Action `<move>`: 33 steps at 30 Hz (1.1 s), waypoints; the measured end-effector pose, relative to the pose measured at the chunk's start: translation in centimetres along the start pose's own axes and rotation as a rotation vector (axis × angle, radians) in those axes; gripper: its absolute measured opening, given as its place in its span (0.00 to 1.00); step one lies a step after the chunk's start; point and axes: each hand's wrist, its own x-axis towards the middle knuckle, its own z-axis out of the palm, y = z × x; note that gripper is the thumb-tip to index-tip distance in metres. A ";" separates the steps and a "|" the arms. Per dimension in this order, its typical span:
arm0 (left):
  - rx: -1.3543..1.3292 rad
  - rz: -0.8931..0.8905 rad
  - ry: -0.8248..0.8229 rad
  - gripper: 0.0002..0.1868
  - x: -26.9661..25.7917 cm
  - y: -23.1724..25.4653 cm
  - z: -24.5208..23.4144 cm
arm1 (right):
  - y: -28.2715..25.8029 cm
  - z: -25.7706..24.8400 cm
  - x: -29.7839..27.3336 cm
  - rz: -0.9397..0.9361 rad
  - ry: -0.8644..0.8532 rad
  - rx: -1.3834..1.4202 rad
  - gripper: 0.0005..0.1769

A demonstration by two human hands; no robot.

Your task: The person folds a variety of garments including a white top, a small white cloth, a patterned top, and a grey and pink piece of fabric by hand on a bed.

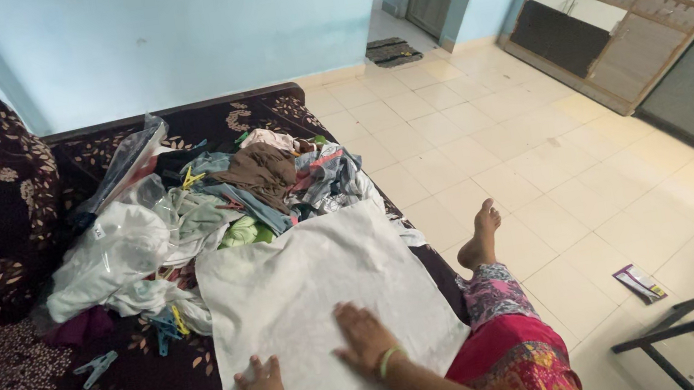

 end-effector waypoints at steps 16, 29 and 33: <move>-0.111 -0.004 0.052 0.43 2.9 -0.2 2.0 | 2.1 -1.8 0.0 0.403 0.047 -0.361 0.43; -0.180 -0.052 0.070 0.40 4.1 -1.0 2.7 | -4.2 2.6 5.8 -0.241 0.079 0.037 0.44; -0.217 -0.043 0.090 0.40 4.4 -1.1 3.0 | 3.7 1.2 6.6 0.038 0.156 0.001 0.45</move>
